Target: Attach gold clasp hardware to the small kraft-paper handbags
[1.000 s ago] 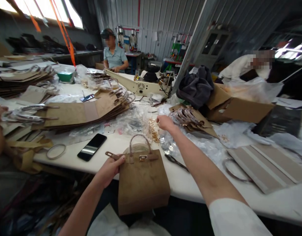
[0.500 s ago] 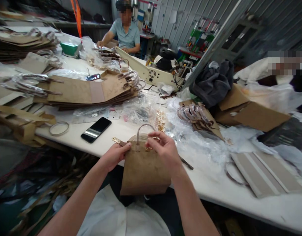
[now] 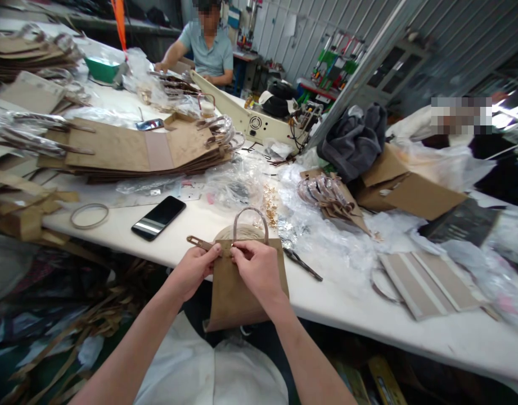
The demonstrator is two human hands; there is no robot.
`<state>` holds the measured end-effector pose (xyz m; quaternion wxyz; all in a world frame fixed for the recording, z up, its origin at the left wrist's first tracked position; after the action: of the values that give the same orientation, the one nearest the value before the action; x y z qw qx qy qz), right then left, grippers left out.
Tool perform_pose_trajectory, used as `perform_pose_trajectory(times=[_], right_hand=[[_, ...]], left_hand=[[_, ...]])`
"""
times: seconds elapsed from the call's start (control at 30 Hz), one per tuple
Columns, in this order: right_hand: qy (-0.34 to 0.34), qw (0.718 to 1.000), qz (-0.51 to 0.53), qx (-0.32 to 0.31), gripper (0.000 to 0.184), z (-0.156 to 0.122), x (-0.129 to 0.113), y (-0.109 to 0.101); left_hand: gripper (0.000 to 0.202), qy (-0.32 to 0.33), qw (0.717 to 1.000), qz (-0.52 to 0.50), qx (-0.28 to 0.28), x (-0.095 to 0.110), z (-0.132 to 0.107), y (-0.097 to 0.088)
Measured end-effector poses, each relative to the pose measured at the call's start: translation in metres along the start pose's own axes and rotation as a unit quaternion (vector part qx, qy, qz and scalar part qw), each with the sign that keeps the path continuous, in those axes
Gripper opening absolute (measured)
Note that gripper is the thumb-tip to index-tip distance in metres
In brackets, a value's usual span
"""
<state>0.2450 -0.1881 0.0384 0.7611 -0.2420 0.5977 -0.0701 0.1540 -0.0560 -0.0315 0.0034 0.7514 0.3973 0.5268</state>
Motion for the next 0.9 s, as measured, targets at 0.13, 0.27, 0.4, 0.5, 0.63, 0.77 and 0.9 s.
perform_pose_trajectory(times=[0.13,0.27,0.4,0.5,0.63,0.77,0.9], right_hand=[[0.005,0.999,-0.025,-0.023,0.019,-0.002,0.0,0.006],[0.005,0.998,-0.027,-0.053,0.017,-0.006,-0.002,0.011],[-0.009,0.99,-0.105,-0.094,0.014,-0.005,-0.012,0.016],[-0.036,0.973,-0.197,-0.118,0.017,-0.004,-0.027,0.02],[-0.09,0.937,-0.319,-0.11,0.018,-0.01,-0.044,0.032],[-0.136,0.941,-0.302,-0.066,0.023,-0.024,-0.044,0.041],[-0.171,0.965,-0.176,-0.091,0.023,-0.036,-0.041,0.042]], left_hand=[[0.064,0.01,1.0,0.012,0.015,-0.003,-0.001,-0.003],[0.063,0.029,0.999,0.023,0.027,-0.004,-0.001,-0.006],[0.059,0.044,0.998,0.028,0.036,-0.009,-0.005,-0.007],[0.06,0.05,0.996,0.037,0.067,-0.015,-0.01,-0.009],[0.061,0.084,0.988,0.061,0.111,-0.012,-0.014,-0.014],[0.064,0.104,0.983,0.07,0.132,0.001,-0.015,-0.024],[0.069,0.047,0.981,0.1,0.162,0.005,-0.018,-0.038]])
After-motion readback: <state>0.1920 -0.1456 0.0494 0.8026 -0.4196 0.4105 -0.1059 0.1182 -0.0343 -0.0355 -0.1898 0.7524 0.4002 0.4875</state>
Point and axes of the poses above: each hand's wrist, its own z-axis towards the middle knuckle, its own y-axis out of the palm, x = y × z, the point moved 7 cm from there along z, towards the middle knuckle, and after that the axes turned 15 degrees about x, right-handed, at the moved point
